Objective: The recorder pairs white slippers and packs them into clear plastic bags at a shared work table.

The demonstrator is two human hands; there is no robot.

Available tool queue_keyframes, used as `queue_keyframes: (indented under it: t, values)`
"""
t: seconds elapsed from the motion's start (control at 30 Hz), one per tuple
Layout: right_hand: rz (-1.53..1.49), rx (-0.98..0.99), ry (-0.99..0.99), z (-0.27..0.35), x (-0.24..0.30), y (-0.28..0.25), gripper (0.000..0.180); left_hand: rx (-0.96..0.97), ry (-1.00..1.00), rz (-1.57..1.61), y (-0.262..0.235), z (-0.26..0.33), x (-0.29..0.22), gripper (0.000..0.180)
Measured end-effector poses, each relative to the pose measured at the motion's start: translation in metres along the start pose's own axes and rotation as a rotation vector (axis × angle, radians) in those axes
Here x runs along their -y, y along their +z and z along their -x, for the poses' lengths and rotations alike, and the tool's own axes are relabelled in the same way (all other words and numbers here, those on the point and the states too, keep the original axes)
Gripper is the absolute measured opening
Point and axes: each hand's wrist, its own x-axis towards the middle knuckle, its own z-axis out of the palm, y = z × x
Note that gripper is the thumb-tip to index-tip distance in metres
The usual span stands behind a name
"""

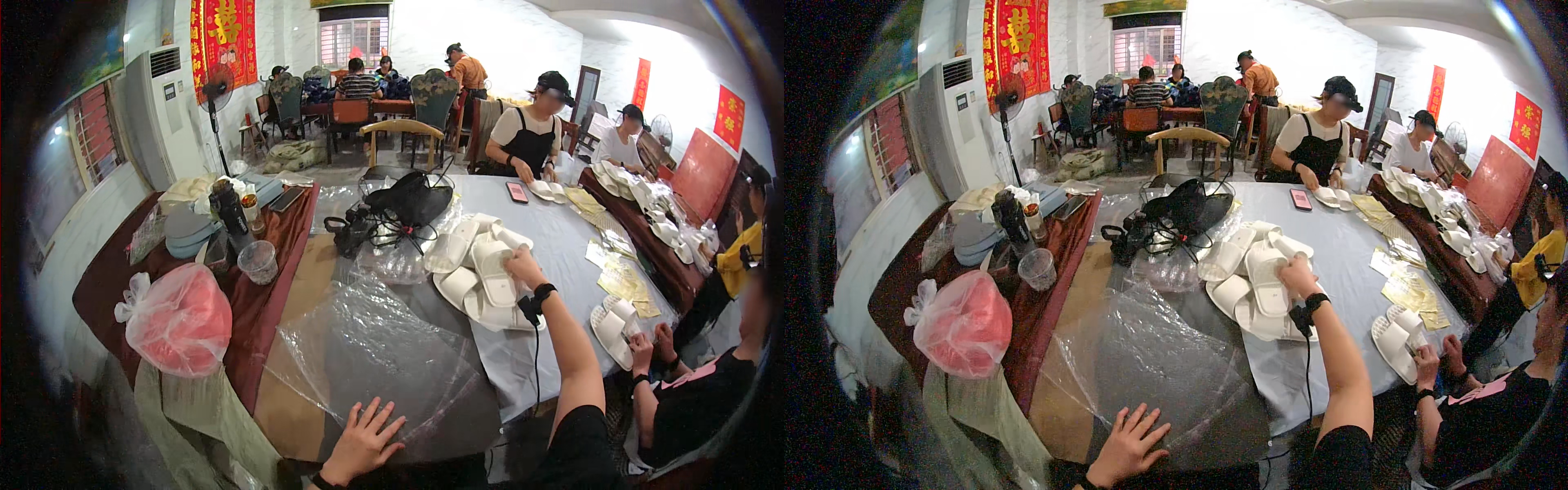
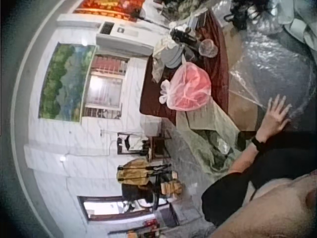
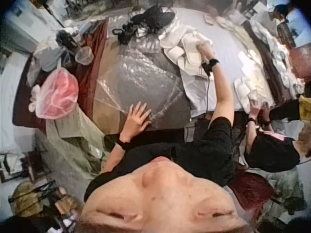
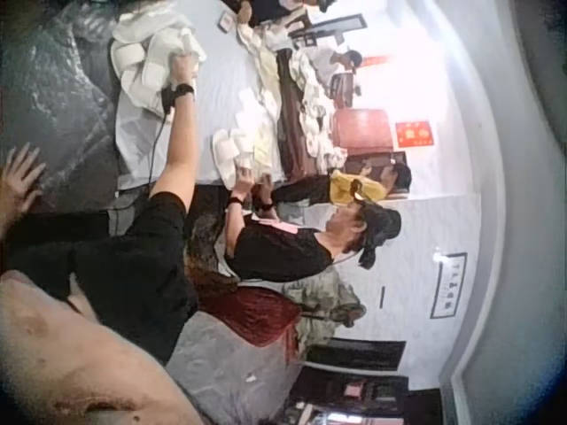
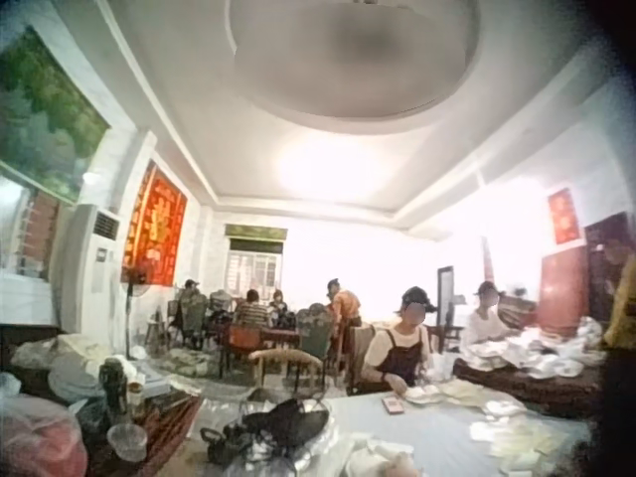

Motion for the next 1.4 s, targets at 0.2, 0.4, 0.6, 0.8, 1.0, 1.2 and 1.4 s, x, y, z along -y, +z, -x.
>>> queue_keyframes:
  t: [0.2,0.4,0.6,0.8,1.0,1.2,1.4]
  values:
    - [-0.056,-0.352,-0.261,0.056,0.055,-0.012,0.028,0.007,-0.046,-0.016,-0.006,0.003,0.002,0.051]
    - [0.4,-0.294,-0.343,0.125,0.034,-0.021,0.057,-0.006,-0.007,-0.014,-0.008,-0.004,0.002,0.052]
    - [0.302,-0.122,0.042,0.151,0.035,-0.014,0.106,-0.013,0.017,-0.008,0.0,-0.011,0.001,0.051]
    - [0.497,-0.418,-0.27,0.161,0.046,0.038,0.093,-0.078,-0.017,-0.022,-0.004,0.0,-0.007,0.048]
    - [0.336,-0.38,-0.254,0.159,0.055,0.04,0.073,-0.191,0.093,0.082,0.007,-0.002,0.008,0.041]
    - [0.339,-0.486,-0.377,0.169,0.064,0.054,0.061,-0.227,0.068,0.067,0.002,0.004,0.004,0.025]
    - [0.01,-0.429,-0.444,0.179,0.031,0.061,0.037,-0.146,0.085,0.162,0.002,0.008,0.005,0.01]
